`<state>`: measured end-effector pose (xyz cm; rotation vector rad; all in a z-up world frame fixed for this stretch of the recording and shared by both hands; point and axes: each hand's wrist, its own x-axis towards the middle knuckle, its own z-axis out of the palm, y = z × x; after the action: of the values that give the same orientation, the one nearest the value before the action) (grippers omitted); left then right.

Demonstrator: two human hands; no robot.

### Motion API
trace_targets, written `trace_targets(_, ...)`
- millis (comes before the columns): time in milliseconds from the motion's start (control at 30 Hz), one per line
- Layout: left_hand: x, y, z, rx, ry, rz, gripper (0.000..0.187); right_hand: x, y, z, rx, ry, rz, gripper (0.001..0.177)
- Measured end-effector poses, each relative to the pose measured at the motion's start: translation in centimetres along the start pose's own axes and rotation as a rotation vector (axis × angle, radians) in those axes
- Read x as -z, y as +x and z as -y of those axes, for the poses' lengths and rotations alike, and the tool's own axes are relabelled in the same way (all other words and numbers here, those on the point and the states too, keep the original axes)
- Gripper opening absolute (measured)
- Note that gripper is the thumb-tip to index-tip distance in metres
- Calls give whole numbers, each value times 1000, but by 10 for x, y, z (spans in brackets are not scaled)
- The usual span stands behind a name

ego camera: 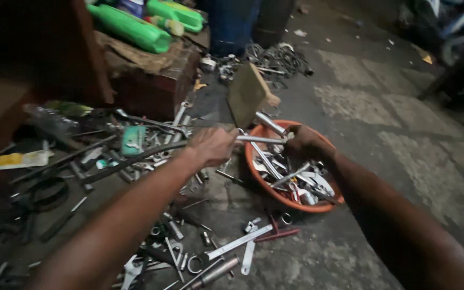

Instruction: The person sits on the floor and wipes various metal tools, including wrenches and sockets, with a cloth. They pick up each tool from a pile, clean it, and place it into a red plastic basin.

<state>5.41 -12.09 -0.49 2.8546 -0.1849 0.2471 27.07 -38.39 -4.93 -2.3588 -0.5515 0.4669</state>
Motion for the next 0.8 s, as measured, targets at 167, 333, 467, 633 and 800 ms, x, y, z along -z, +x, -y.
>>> trace_targets(167,-56,49,-34,-47,-39,122,30,23,12,-110,-52,-425,74,46)
trace_targets(333,-118,104,-74,-332,13,-118,40,52,-1,-196,-264,-749,264,55)
trace_targets(467,-146,130,-114,-236,-50,103,48,111,-53,-233,-388,-511,5,47)
trace_targets(633,-196,155,-157,-319,-143,-3,48,145,-80,-247,-419,-570,-241,45)
trace_targets(800,-236,162,-163,-351,-124,-18,57,145,-95,-271,-510,-656,-209,44)
